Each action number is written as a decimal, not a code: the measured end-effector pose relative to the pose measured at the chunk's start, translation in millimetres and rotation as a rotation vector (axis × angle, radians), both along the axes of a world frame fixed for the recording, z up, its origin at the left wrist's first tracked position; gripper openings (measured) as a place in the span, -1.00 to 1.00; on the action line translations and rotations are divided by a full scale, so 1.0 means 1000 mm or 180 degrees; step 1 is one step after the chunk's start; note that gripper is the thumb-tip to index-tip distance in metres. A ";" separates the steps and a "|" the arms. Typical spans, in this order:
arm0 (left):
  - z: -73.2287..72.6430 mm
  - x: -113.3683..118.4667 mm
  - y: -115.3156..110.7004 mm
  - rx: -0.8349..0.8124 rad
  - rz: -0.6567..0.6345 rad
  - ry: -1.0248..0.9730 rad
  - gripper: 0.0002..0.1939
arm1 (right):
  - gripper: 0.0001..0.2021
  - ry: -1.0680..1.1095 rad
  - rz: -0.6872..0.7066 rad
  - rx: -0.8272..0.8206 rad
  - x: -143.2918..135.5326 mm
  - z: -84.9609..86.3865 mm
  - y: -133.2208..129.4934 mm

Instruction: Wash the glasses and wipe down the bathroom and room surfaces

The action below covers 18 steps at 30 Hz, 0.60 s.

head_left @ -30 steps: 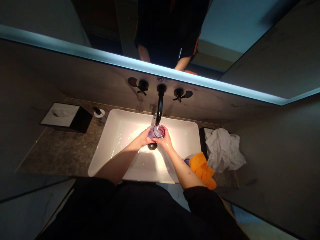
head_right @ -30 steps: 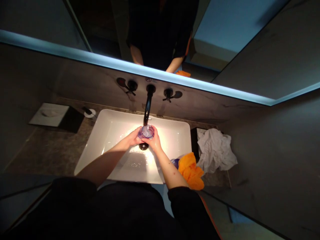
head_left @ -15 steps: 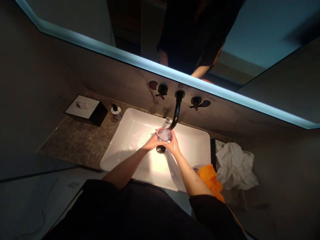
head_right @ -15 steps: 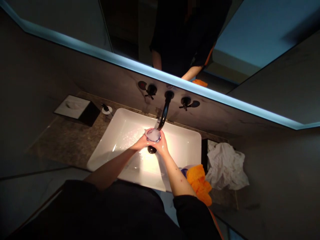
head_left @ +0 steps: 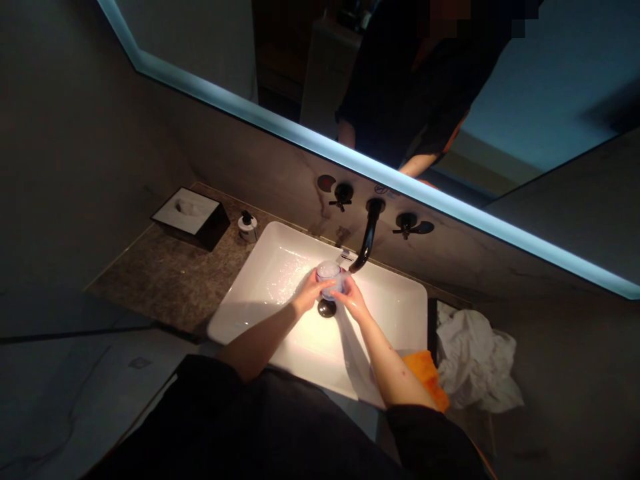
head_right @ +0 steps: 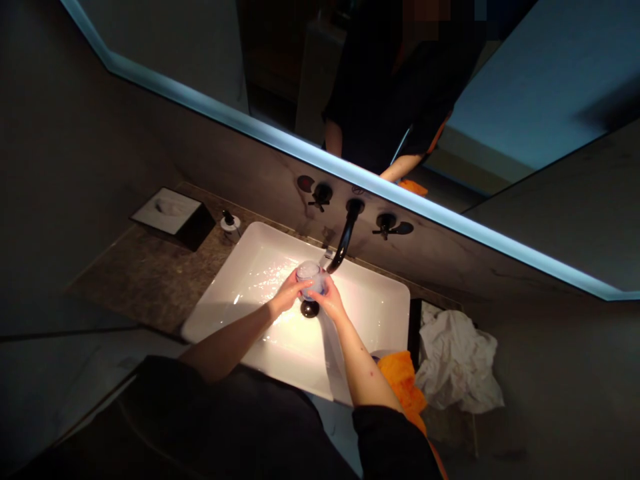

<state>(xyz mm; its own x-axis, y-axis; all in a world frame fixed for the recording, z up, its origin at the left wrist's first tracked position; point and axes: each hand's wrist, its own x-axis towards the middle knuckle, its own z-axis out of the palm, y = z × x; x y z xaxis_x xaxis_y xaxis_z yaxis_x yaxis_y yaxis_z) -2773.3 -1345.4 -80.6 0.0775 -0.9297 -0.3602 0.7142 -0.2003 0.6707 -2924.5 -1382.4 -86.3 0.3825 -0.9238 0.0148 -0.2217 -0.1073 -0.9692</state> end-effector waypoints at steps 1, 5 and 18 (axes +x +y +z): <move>-0.002 0.005 0.000 0.0158 -0.0004 0.0193 -0.39 | -0.26 -0.0117 -0.0039 0.0228 0.003 0.001 -0.002; -0.004 0.030 -0.002 0.0587 -0.0082 0.0667 -0.57 | -0.40 -0.0337 -0.0234 0.0798 0.020 -0.002 -0.018; -0.005 0.096 -0.016 0.1146 0.1427 0.2060 -0.52 | -0.75 0.0834 -0.0414 0.0263 0.012 -0.004 -0.037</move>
<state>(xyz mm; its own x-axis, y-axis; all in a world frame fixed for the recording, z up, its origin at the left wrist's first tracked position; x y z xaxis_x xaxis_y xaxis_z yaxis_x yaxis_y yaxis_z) -2677.4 -1361.8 -85.1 0.0876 -0.6813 -0.7267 0.9961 0.0695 0.0549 -2912.1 -1418.9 -90.3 0.2417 -0.9593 -0.1459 -0.4721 0.0151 -0.8814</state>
